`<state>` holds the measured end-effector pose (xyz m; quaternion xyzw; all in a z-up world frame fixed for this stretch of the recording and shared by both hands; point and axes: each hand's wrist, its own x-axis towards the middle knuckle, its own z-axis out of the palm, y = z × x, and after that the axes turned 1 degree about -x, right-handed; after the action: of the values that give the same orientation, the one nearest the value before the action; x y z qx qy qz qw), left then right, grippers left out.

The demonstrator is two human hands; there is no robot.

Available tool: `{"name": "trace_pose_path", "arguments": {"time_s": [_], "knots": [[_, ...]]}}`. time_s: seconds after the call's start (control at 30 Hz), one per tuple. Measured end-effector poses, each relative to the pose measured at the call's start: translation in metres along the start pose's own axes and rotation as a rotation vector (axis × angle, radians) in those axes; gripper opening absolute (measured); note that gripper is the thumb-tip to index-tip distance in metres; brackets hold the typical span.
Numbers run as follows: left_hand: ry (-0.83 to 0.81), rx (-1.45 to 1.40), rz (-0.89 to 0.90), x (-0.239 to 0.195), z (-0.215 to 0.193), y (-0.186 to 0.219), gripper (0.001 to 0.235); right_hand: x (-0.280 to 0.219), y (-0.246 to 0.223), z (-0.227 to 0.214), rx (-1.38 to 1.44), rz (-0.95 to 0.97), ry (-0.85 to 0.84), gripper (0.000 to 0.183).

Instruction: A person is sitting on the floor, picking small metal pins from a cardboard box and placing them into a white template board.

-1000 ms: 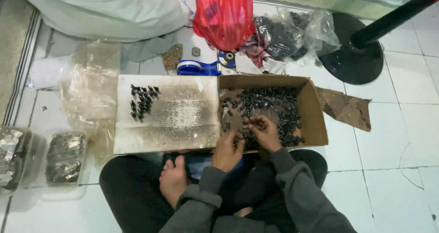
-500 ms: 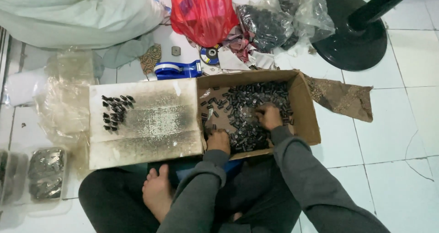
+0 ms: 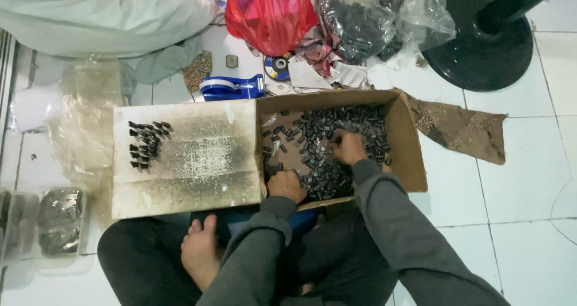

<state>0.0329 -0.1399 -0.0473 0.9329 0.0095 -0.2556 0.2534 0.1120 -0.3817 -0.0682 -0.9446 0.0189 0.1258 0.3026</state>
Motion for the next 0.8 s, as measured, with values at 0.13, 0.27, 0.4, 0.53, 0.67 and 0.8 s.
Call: {"name": "trace_pose_path", "arguments": {"time_s": [0.13,0.27,0.4,0.53,0.67,0.8], "knots": [[0.004,-0.056,-0.03,-0.004,-0.028,0.012,0.028,0.016,0.026,0.009,0.056,0.119,-0.007,0.024],[0.181,0.01,0.216,-0.014,-0.039,0.034,0.036,0.008,0.023,0.009,0.136,0.118,0.062,0.022],[0.127,0.063,0.415,0.019,-0.002,0.019,0.048,0.002,0.015,0.005,0.151,0.101,0.101,0.022],[0.113,0.117,0.367,0.037,0.023,0.005,0.036,0.008,0.028,0.016,0.139,0.062,0.117,0.018],[0.108,0.132,0.232,0.053,0.047,-0.013,0.037,-0.005,0.027,0.019,0.167,0.045,0.147,0.018],[0.212,0.124,0.166,0.038,0.041,-0.013,0.037,-0.004,0.031,0.016,0.158,-0.014,0.136,0.016]]}}
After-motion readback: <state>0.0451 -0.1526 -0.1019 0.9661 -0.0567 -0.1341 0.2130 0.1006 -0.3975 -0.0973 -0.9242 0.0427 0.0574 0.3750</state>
